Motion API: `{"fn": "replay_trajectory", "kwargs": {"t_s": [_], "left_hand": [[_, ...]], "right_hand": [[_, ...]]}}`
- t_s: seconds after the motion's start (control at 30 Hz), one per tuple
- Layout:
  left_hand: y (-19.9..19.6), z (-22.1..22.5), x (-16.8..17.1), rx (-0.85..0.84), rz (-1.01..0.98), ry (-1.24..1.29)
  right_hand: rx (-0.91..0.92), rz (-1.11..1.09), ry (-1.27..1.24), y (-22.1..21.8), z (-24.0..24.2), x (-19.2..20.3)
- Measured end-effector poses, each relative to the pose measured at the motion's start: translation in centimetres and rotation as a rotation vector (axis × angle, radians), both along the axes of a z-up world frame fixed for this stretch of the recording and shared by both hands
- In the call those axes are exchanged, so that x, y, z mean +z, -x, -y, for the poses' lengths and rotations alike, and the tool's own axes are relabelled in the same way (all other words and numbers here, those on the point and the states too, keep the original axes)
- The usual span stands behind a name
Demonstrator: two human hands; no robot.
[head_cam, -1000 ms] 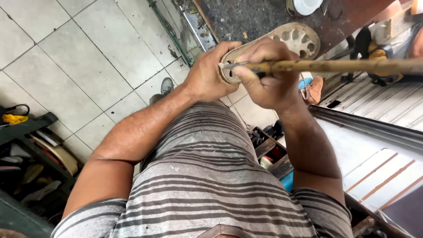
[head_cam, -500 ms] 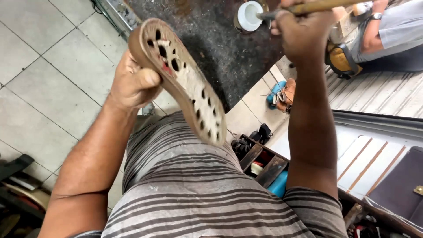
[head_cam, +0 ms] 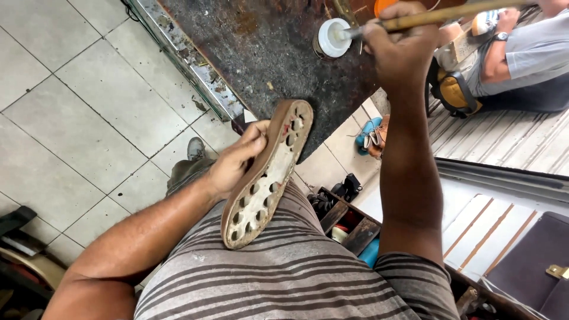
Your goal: Applying adhesive to the surface of a shoe sole using a brush at a workbench.
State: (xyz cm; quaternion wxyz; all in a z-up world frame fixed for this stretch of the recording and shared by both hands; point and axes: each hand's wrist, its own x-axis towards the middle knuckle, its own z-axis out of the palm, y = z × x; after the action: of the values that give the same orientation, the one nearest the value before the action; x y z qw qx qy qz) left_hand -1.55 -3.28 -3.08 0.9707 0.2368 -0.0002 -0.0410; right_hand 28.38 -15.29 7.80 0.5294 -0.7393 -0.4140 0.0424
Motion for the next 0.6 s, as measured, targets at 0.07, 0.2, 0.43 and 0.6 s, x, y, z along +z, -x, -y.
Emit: {"fn": "replay_trajectory", "kwargs": {"t_s": [0.07,0.2,0.43,0.6], "left_hand": [[1.0,0.0,1.2,-0.096,0.023,0.09],[1.5,-0.6,1.6,-0.19,-0.002,0.193],[1.6,-0.3,-0.1,-0.113,-0.025,0.244],[1.5,-0.3,-1.0,-0.11,0.023,0.288]], "right_hand": [[-0.107,-0.201,-0.072,0.6,0.5,0.1],[-0.206,-0.606,-0.359,0.0,1.1,-3.2],[-0.348,-0.793,-0.669,-1.1,2.8,-6.8],[0.567,-0.503,-0.387,6.7,3.6,-0.4]]}}
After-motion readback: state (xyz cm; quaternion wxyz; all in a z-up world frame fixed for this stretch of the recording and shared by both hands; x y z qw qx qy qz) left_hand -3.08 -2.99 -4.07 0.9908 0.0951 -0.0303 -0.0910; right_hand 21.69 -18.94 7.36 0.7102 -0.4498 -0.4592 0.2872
